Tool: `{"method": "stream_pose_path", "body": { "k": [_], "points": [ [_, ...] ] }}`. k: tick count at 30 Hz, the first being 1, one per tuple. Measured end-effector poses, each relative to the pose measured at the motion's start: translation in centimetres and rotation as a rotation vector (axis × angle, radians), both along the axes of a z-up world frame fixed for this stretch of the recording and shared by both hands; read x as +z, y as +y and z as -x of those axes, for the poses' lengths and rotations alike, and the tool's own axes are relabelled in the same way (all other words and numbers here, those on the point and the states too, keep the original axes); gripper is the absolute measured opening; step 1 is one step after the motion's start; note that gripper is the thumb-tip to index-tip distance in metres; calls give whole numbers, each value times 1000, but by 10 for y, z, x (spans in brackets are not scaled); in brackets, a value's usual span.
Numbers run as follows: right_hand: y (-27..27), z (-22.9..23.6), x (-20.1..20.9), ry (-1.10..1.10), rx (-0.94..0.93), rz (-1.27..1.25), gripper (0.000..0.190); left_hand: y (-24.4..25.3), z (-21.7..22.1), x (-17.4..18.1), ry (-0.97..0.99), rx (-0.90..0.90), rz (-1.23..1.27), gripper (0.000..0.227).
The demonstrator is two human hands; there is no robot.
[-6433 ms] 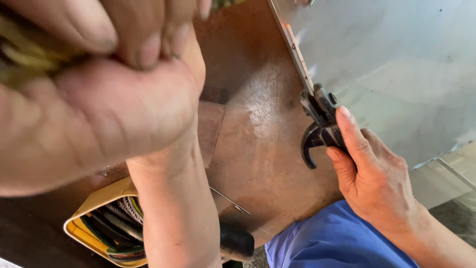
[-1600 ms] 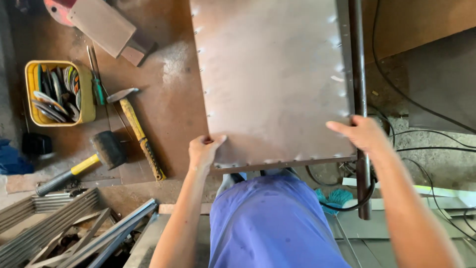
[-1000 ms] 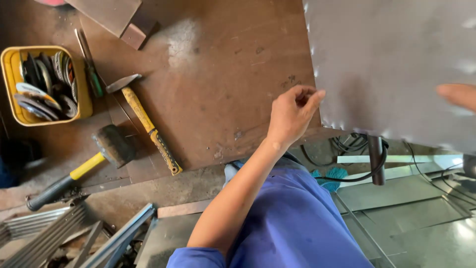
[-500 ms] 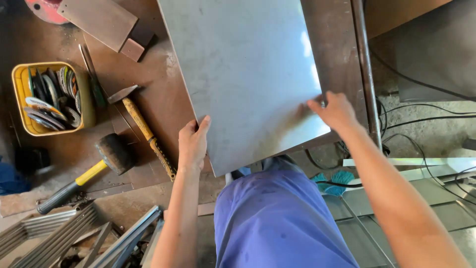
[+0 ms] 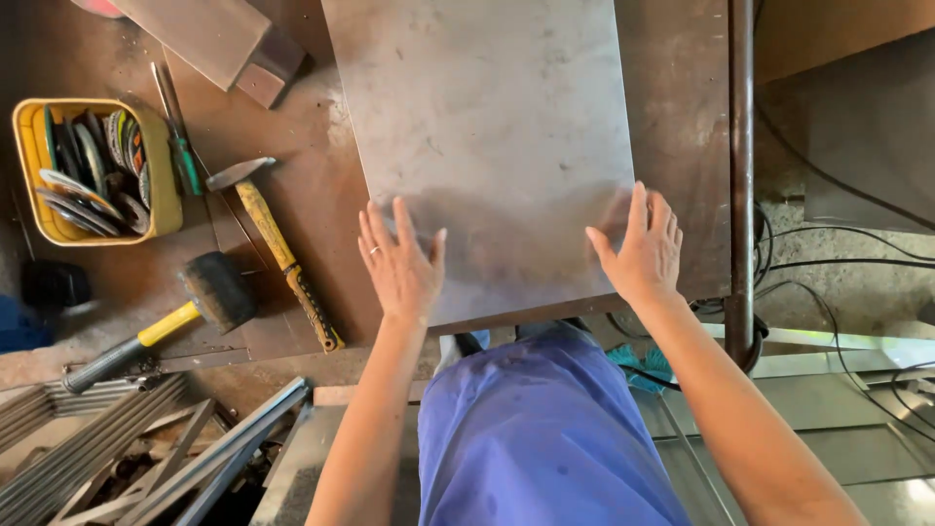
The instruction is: The person tack welds a flat metal sheet panel on a workbench. They position the panel, hold a hammer and a steel block against the sheet, and use an arc welding electrode holder to strike arcs and deposit tack welds along the panel edges, then lift and turn the panel to weld other sides.
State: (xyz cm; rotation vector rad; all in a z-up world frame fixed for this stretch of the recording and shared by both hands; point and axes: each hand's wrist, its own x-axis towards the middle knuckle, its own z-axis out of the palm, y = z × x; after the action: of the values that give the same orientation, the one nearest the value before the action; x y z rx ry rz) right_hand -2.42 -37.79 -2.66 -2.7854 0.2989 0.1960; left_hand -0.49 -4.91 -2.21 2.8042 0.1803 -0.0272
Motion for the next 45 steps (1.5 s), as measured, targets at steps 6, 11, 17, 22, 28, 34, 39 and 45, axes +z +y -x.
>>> {"method": "stream_pose_path", "body": {
  "k": [6,11,17,22,28,34,39,45],
  "points": [
    [17,-20,-19,-94,216,78,92,-21,-8,-16,122,-147,-136,85],
    [23,-44,-21,-95,259,104,95,-17,-41,-10,163,-189,-168,91],
    [29,-186,-19,-74,444,86,100,-31,-175,-17,168,-182,-173,99],
    [39,-299,-30,-135,522,57,101,-49,-285,-4,265,-120,-152,100],
    [54,-322,-16,-106,449,97,101,-48,-294,-7,283,-122,-201,102],
    [55,-311,-11,-28,442,23,100,-46,-286,14,264,-74,-112,100],
    [48,-280,-6,27,327,38,96,-33,-190,-27,-142,273,13,88],
    [33,-173,-36,-10,130,-42,90,-18,-131,-45,-249,332,127,77]
  ]
}}
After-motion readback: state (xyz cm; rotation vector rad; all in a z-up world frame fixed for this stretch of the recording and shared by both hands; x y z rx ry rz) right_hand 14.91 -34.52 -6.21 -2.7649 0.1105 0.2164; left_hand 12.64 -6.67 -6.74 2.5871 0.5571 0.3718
